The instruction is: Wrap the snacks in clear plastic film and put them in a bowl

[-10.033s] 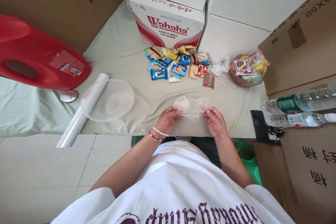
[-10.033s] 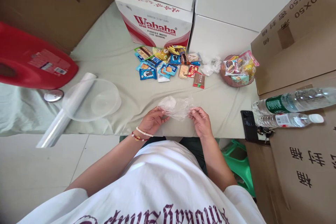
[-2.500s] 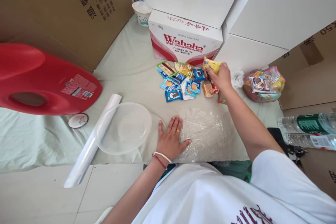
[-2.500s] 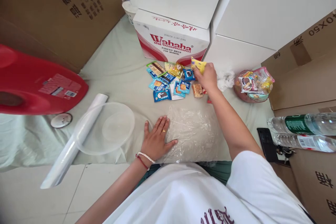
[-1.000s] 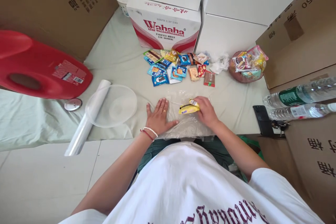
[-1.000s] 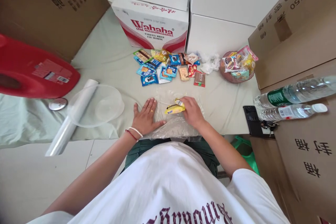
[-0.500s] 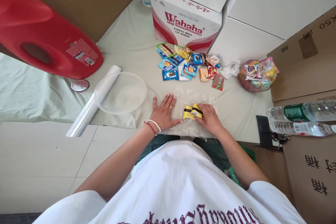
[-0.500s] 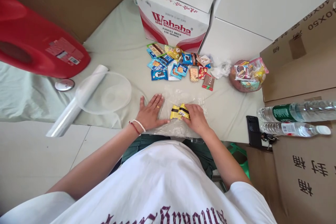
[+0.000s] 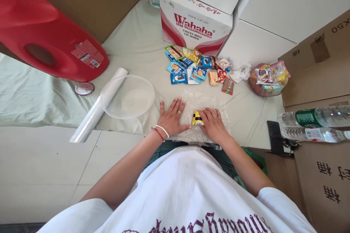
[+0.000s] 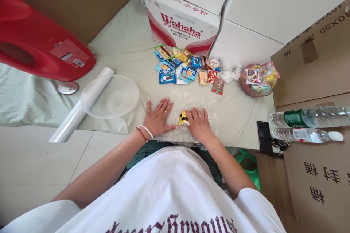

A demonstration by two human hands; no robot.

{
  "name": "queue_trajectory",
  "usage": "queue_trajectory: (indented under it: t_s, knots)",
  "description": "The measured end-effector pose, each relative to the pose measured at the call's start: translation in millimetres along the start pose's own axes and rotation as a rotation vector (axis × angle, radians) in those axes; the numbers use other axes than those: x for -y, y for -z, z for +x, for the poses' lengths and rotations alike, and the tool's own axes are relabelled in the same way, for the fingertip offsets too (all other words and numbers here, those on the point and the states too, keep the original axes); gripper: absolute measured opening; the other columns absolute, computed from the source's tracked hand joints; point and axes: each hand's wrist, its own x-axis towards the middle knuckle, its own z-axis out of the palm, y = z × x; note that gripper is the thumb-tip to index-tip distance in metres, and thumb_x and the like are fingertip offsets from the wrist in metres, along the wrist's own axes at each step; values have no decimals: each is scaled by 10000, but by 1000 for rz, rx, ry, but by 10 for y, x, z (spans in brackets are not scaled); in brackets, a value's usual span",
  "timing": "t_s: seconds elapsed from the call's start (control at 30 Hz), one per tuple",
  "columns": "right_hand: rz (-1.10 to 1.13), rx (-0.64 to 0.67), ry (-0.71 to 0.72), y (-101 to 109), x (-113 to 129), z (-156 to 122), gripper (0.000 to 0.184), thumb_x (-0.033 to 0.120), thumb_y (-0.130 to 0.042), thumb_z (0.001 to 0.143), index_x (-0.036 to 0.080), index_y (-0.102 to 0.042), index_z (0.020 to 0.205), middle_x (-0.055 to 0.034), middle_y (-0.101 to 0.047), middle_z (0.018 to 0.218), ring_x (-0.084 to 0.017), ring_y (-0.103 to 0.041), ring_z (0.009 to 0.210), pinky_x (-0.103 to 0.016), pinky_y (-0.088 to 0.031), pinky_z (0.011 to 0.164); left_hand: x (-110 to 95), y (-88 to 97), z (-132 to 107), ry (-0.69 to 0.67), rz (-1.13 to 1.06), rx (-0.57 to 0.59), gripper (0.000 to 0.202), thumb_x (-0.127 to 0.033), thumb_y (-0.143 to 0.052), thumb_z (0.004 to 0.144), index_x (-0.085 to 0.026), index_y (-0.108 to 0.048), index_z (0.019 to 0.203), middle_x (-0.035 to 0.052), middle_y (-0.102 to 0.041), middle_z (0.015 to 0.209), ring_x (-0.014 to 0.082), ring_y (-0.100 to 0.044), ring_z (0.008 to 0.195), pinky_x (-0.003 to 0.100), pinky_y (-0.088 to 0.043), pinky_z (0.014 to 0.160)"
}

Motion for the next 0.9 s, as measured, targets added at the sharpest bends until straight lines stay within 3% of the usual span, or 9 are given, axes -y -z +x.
queue_trajectory:
  t_s: [0.17, 0.3, 0.43, 0.6, 0.73, 0.83, 0.9]
  knots:
    - [-19, -9, 16, 6, -183, -28, 698, 133, -566, 921, 213, -390, 1592, -194, -593, 1430, -376, -445, 1442, -695, -243, 1233, 2, -10, 3, 23, 13, 7, 1143, -810, -506, 864, -93, -152, 1682, 231, -174, 1737, 422, -142, 1628, 747, 142, 1226]
    - [-3, -60, -32, 30, -294, -12, 682, 164, -565, 929, 178, -397, 1590, -208, -580, 1406, -387, -454, 1413, -674, -292, 1218, 9, -23, -1, 19, 14, 3, 1134, -819, -480, 873, -95, -154, 1682, 227, -165, 1738, 417, -147, 1628, 743, 148, 1227]
    - [35, -82, 1, 24, -231, 24, 661, 186, -561, 949, 164, -400, 1590, -202, -566, 1428, -369, -418, 1451, -658, -254, 1251, 9, -22, 1, 20, 20, 8, 1145, -833, -463, 873, -88, -141, 1681, 230, -162, 1738, 407, -159, 1628, 744, 132, 1231]
    - [59, 7, 41, -28, -147, 43, 673, 132, -554, 929, 203, -419, 1585, -183, -553, 1489, -363, -375, 1506, -710, -192, 1258, 16, 17, -5, 24, 15, -2, 1109, -801, -457, 896, -87, -136, 1681, 228, -161, 1737, 398, -182, 1625, 741, 71, 1249]
    - [159, -46, 75, 66, -209, -83, 652, 285, -573, 995, 209, -372, 1609, -183, -443, 1608, -356, -343, 1531, -686, -239, 1259, 46, 75, -112, -35, 36, -74, 824, -630, -471, 981, -218, -284, 1669, 155, -193, 1746, 364, -141, 1640, 702, 67, 1269]
    - [294, -135, 142, 181, -265, -353, 596, 387, -560, 1029, 220, -408, 1581, -173, -522, 1525, -321, -444, 1449, -595, -382, 1219, 105, 105, -235, -169, 23, -93, 546, -384, -448, 1030, -362, -471, 1575, 64, -393, 1686, 318, -215, 1629, 676, 108, 1276]
    - [343, -156, 182, 195, -284, -595, 625, 483, -615, 1001, 213, -458, 1543, -174, -569, 1456, -326, -485, 1398, -574, -442, 1177, 176, 110, -301, -241, -26, -73, 551, -237, -409, 1014, -366, -513, 1539, 52, -559, 1578, 282, -354, 1580, 663, 92, 1287]
